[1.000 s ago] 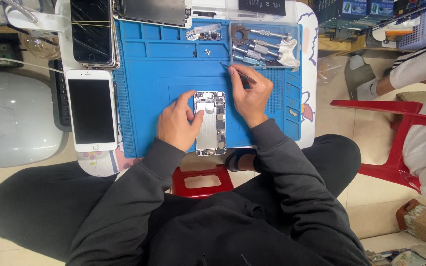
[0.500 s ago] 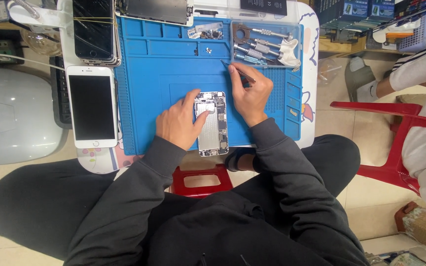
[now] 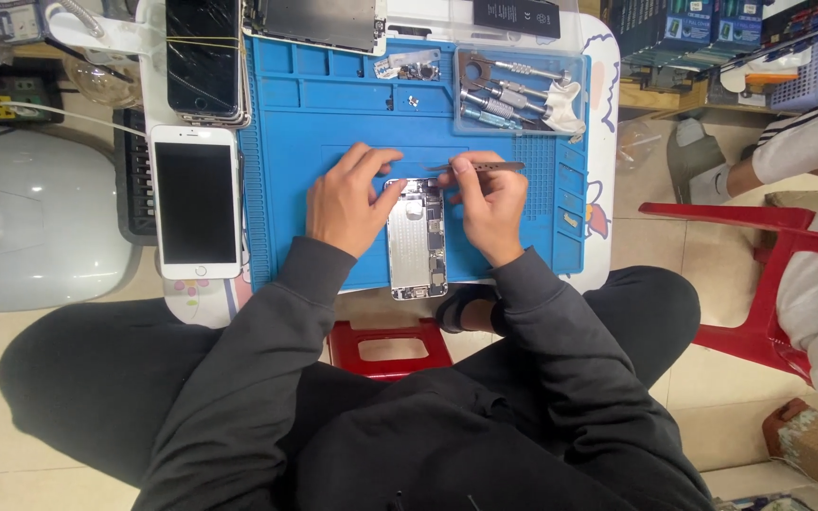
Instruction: The person disassembles a smartphone on a blue work mat, using a screwdriver to remove screws and tweezers to handle small components. They remove the back cover, disconnect internal parts, and place the back cover aside.
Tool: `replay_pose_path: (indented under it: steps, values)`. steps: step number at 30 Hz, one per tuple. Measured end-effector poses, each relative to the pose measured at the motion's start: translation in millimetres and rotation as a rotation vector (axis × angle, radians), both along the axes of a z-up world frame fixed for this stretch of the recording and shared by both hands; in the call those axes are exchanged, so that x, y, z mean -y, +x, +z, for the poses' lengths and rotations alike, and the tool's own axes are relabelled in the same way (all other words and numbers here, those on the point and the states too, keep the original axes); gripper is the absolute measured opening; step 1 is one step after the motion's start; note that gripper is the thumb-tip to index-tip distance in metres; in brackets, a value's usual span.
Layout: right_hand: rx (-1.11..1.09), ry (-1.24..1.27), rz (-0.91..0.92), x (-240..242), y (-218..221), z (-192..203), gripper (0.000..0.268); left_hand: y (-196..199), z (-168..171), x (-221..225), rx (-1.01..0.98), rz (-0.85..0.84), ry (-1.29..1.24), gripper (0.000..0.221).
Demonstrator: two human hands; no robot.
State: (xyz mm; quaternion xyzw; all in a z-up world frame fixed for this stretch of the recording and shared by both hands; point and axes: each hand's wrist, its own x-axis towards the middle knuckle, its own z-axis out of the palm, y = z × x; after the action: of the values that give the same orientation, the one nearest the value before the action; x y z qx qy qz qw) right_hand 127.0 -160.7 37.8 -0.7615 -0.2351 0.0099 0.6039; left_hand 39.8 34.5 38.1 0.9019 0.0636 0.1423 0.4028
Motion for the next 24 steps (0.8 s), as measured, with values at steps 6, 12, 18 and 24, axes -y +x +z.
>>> replay_pose_path:
  steps: [6,12,18,24]
  values:
    - [-0.132,0.017,0.046,8.4,-9.5,-2.4,0.018,3.4,6.8,5.5,0.038,-0.045,-0.092,0.011]
    - [-0.221,0.028,0.059,8.0,-5.9,-4.6,0.018,4.5,-1.7,5.0,0.028,-0.093,-0.079,0.011]
    - [-0.246,0.045,0.074,10.7,-5.2,-10.3,0.017,3.7,-10.5,7.6,0.137,-0.145,0.227,0.006]
    - [-0.255,0.146,0.019,20.7,-4.7,6.6,0.020,-0.1,-8.7,11.3,0.211,-0.124,0.245,0.005]
